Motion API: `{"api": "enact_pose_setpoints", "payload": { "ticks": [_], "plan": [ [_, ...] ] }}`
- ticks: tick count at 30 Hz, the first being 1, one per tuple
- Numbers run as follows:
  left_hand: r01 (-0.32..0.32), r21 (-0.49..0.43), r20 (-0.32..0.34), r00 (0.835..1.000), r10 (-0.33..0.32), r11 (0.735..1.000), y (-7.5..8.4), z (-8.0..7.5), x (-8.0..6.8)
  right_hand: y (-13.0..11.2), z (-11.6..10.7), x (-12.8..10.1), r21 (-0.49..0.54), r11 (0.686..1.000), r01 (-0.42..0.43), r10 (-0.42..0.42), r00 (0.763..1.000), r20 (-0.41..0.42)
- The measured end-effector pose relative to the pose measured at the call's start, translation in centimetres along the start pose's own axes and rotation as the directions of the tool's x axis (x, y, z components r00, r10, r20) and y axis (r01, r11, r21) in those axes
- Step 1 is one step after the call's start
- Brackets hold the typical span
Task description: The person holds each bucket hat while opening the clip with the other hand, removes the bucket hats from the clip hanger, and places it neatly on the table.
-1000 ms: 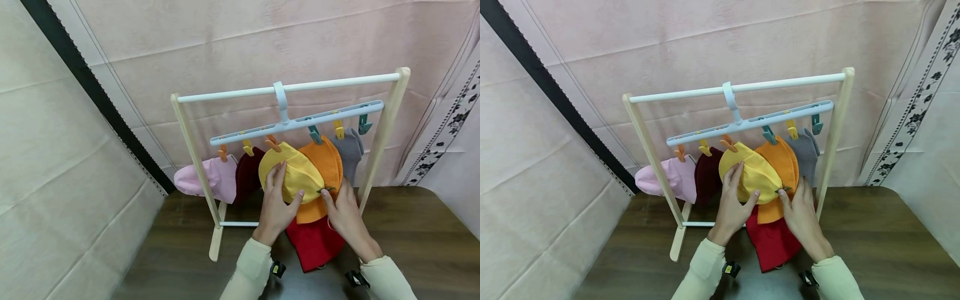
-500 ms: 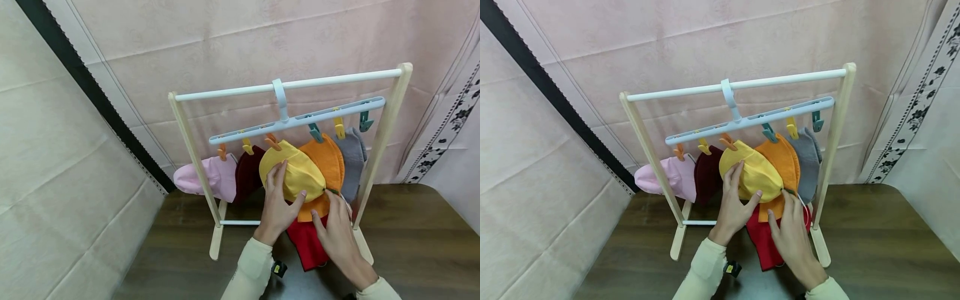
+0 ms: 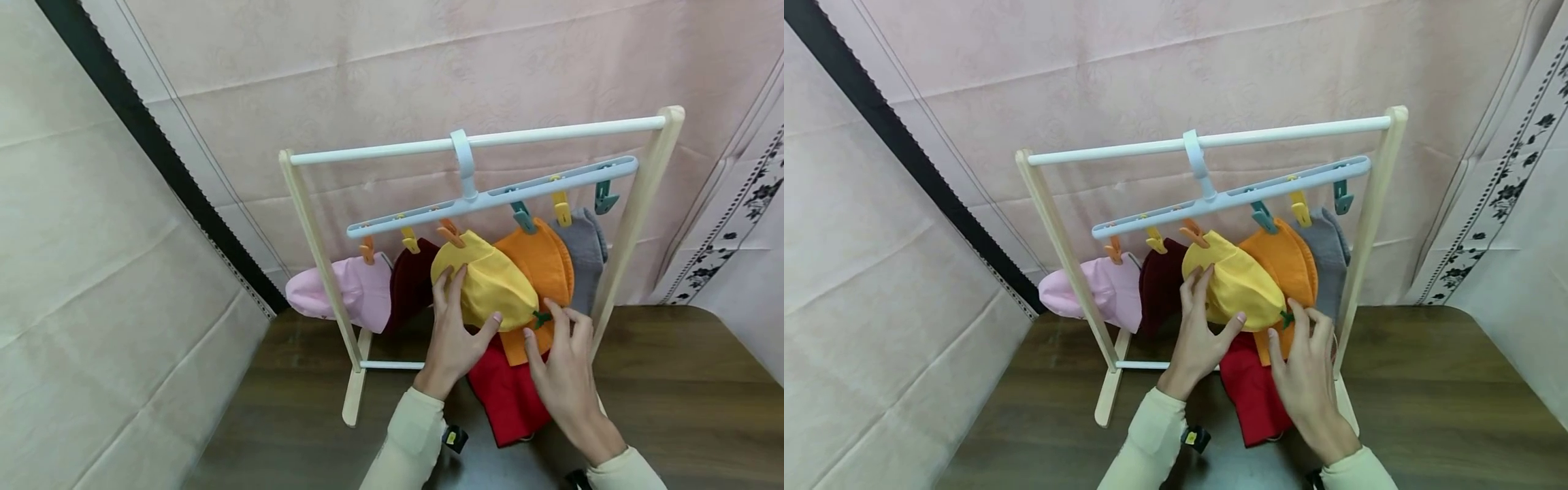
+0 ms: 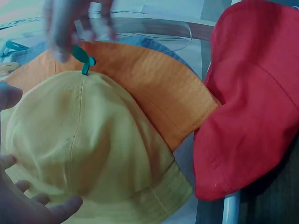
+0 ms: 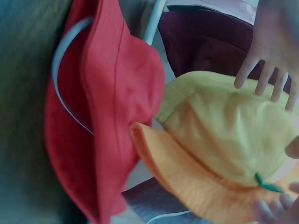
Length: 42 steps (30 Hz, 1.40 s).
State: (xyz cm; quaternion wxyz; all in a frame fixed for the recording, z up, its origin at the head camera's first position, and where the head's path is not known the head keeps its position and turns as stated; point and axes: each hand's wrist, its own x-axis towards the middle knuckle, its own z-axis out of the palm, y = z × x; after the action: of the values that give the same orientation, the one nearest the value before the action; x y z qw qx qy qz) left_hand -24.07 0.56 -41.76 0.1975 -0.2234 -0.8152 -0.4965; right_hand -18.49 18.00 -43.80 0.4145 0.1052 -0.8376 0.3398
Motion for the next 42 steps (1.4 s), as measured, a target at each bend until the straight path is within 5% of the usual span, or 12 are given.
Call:
{"api": "enact_pose_setpoints", "payload": {
  "ticks": [6,11,18,23,26,28,30,32,34,36,40,42],
  "plan": [
    [-0.038,-0.018,0.076,0.996,0.039,0.999,0.2,-0.6,0.1,-0.6,0.6,1.3,-0.065,0.969,0.24,-0.243,0.969,-0.042],
    [-0.042,-0.028,0.159,0.986,0.046,0.999,0.2,-1.5,-0.1,-0.2,1.2,2.1,-0.103,0.969,0.226,-0.219,0.973,0.069],
    [-0.052,0.024,0.231,0.972,0.045,0.998,0.3,-2.1,0.1,0.8,1.4,2.9,-0.136,0.973,0.188,-0.18,0.981,0.072],
    [-0.113,0.071,0.181,0.979,0.098,0.991,0.8,-3.4,-0.3,1.0,1.5,2.7,-0.122,0.977,0.174,-0.164,0.983,0.081],
    [-0.214,0.074,0.034,0.977,0.212,0.974,1.1,-4.7,-0.8,1.1,1.5,2.3,-0.115,0.98,0.165,-0.156,0.984,0.08],
    [-0.303,0.086,-0.122,0.942,0.311,0.949,1.2,-5.9,-1.0,1.1,1.5,1.9,-0.104,0.982,0.154,-0.147,0.986,0.079],
    [-0.359,0.139,-0.297,0.874,0.385,0.923,1.3,-7.3,-0.9,1.1,1.5,1.6,-0.092,0.986,0.141,-0.134,0.988,0.075],
    [-0.36,0.203,-0.438,0.798,0.414,0.91,1.6,-8.8,-0.3,1.1,1.5,1.4,-0.08,0.989,0.125,-0.12,0.99,0.071],
    [-0.318,0.24,-0.517,0.758,0.398,0.917,1.8,-10.4,0.8,1.2,1.5,1.4,-0.072,0.991,0.112,-0.108,0.992,0.064],
    [-0.252,0.24,-0.531,0.774,0.344,0.938,2.1,-11.8,2.0,1.2,1.5,1.3,-0.069,0.992,0.102,-0.098,0.993,0.06],
    [-0.08,0.165,-0.431,0.89,0.145,0.983,2.4,-13.7,3.7,1.0,1.5,1.3,-0.072,0.994,0.086,-0.081,0.995,0.064],
    [0.003,0.117,-0.373,0.927,0.042,0.993,2.5,-14.2,4.2,1.0,1.5,1.2,-0.076,0.994,0.08,-0.075,0.995,0.066]
  ]
}}
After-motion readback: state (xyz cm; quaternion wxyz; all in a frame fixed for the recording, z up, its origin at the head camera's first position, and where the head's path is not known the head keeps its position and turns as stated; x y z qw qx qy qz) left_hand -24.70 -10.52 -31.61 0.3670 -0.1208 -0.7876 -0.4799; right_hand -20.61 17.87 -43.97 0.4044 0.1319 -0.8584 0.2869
